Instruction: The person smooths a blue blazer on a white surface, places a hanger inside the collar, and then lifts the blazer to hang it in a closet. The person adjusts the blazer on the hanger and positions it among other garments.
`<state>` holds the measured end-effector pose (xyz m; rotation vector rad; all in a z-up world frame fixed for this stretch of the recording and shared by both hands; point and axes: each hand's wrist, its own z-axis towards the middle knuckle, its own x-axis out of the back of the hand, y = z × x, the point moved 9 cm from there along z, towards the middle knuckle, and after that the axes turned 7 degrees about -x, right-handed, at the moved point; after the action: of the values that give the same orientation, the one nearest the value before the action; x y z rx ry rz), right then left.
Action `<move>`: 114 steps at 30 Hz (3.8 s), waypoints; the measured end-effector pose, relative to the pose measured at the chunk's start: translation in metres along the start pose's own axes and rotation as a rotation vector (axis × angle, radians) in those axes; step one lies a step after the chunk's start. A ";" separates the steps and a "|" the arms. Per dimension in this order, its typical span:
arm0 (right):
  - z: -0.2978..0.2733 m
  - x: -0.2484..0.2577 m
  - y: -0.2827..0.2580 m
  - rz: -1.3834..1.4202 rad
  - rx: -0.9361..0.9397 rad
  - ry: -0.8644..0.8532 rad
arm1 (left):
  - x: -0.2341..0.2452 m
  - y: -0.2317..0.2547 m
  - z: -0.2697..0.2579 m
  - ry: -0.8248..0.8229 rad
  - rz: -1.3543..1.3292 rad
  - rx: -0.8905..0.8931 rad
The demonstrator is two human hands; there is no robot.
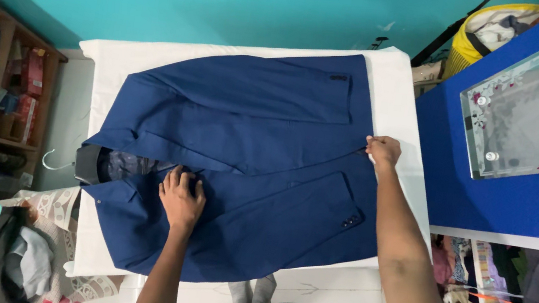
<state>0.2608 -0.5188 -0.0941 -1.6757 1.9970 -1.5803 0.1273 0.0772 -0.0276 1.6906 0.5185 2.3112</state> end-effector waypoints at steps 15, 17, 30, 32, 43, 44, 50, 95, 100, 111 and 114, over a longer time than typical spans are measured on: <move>-0.006 0.001 -0.002 0.062 -0.050 -0.021 | -0.032 -0.050 0.004 0.360 -0.440 0.975; -0.006 0.002 -0.002 0.037 -0.044 -0.014 | -0.031 -0.058 0.007 0.384 -0.432 0.964; -0.022 0.002 -0.005 -0.043 -0.015 -0.013 | -0.034 -0.095 0.018 0.364 -0.455 0.881; -0.024 0.003 -0.004 -0.016 -0.012 -0.011 | -0.035 -0.095 0.018 0.364 -0.457 0.846; -0.112 0.000 -0.077 -0.391 0.691 0.345 | 0.040 -0.013 0.030 0.308 -0.077 0.469; -0.134 -0.015 -0.086 -0.389 0.828 0.259 | 0.039 0.017 0.040 0.190 -0.126 0.168; -0.221 -0.095 -0.086 -0.664 1.179 -0.320 | -0.004 0.081 0.055 -0.115 -0.085 -0.596; -0.073 -0.058 -0.086 -0.441 0.682 0.251 | -0.039 -0.023 0.132 -0.133 0.027 -0.069; -0.025 -0.047 -0.091 -0.401 0.587 0.310 | -0.076 -0.035 0.167 -0.234 0.075 -0.122; 0.016 -0.056 -0.089 -0.185 0.501 0.266 | -0.100 -0.052 0.188 -0.434 0.081 -0.062; 0.002 -0.053 -0.099 -0.186 0.584 0.328 | -0.097 -0.051 0.188 -0.404 0.077 -0.082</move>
<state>0.3493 -0.4661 -0.0498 -1.4616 1.2934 -2.3363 0.3345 0.1134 -0.0818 2.0917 0.2764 1.9273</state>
